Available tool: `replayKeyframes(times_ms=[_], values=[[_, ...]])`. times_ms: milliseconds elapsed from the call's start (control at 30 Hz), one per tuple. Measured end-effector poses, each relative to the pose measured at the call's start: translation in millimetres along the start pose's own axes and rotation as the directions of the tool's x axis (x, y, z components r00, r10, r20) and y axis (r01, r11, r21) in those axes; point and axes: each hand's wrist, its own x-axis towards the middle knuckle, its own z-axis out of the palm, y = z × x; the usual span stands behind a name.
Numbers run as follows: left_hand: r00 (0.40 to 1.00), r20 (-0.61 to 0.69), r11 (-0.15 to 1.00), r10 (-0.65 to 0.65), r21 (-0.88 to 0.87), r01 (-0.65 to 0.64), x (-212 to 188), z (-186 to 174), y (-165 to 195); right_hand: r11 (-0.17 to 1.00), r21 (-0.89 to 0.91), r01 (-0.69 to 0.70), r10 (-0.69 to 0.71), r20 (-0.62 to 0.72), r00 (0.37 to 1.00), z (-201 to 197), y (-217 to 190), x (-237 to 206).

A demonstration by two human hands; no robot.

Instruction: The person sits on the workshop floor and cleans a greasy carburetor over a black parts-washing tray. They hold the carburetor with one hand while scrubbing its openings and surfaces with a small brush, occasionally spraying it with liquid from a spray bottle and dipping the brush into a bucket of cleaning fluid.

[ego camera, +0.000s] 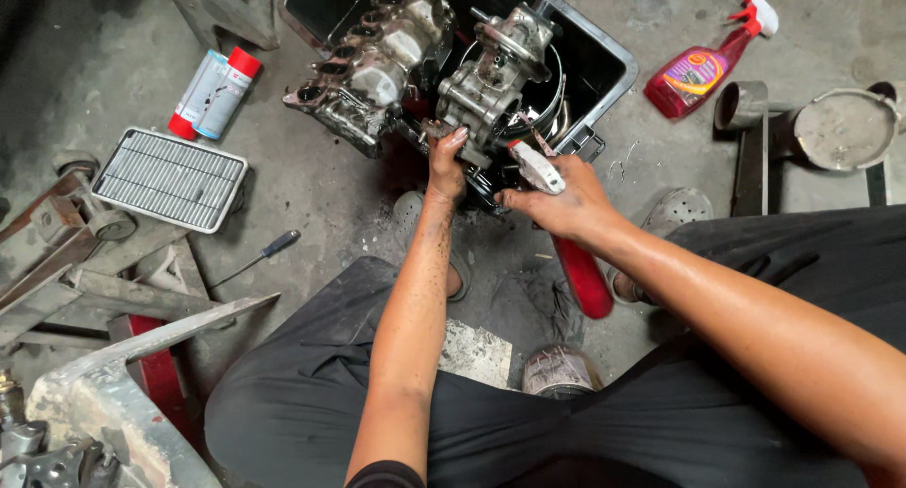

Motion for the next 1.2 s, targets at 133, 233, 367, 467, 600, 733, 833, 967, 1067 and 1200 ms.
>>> replayKeyframes(times_ms=[133, 233, 367, 467, 600, 733, 833, 967, 1067, 1200], values=[[0.99, -0.055, 0.985, -0.129, -0.119, 0.122, -5.7, 11.6, 3.4, 0.998, 0.052, 0.047, -0.045, -0.05, 0.998, -0.3, 0.0, 2.3], [0.988, -0.009, 0.98, -0.153, -0.126, 0.151, -9.8, 12.1, 5.3, 0.993, 0.059, -0.103, 0.103, -0.008, 0.995, -1.1, -1.0, 3.9], [0.973, -0.097, 0.957, -0.208, -0.226, 0.182, -8.5, 6.7, -3.6, 0.993, -0.114, 0.0, -0.003, -0.021, 1.0, -2.3, -2.5, 6.3], [0.976, -0.094, 0.958, -0.195, -0.231, 0.169, -7.6, 2.1, -11.5, 0.993, -0.035, -0.114, 0.114, 0.006, 0.993, -2.5, -2.9, 8.5], [0.987, -0.083, 0.982, -0.134, -0.143, 0.121, -9.7, -2.0, -12.9, 0.995, -0.091, -0.038, 0.036, -0.025, 0.999, -2.6, -2.6, 10.5], [0.996, -0.081, 0.998, -0.047, -0.046, 0.044, -10.6, -2.3, -8.3, 0.995, -0.074, -0.06, 0.06, -0.006, 0.998, -2.5, -2.5, 11.1], [0.998, -0.041, 0.999, -0.036, 0.006, 0.036, -8.9, -2.4, -7.2, 0.995, -0.096, 0.001, -0.002, -0.012, 1.0, -2.1, -2.4, 11.3], [0.996, -0.036, 0.997, -0.082, -0.015, 0.082, -9.3, -2.4, -12.6, 0.999, -0.031, -0.022, 0.021, -0.046, 0.999, -2.2, -0.9, 12.3], [0.996, -0.04, 0.997, -0.081, -0.022, 0.081, -10.4, -3.5, -16.9, 0.991, -0.111, -0.08, 0.08, -0.008, 0.997, -3.7, 1.7, 13.6], [0.996, -0.032, 0.997, -0.081, -0.023, 0.08, -9.6, -5.9, -18.5, 0.997, -0.073, -0.008, 0.005, -0.044, 0.999, -6.6, 5.8, 14.4]])
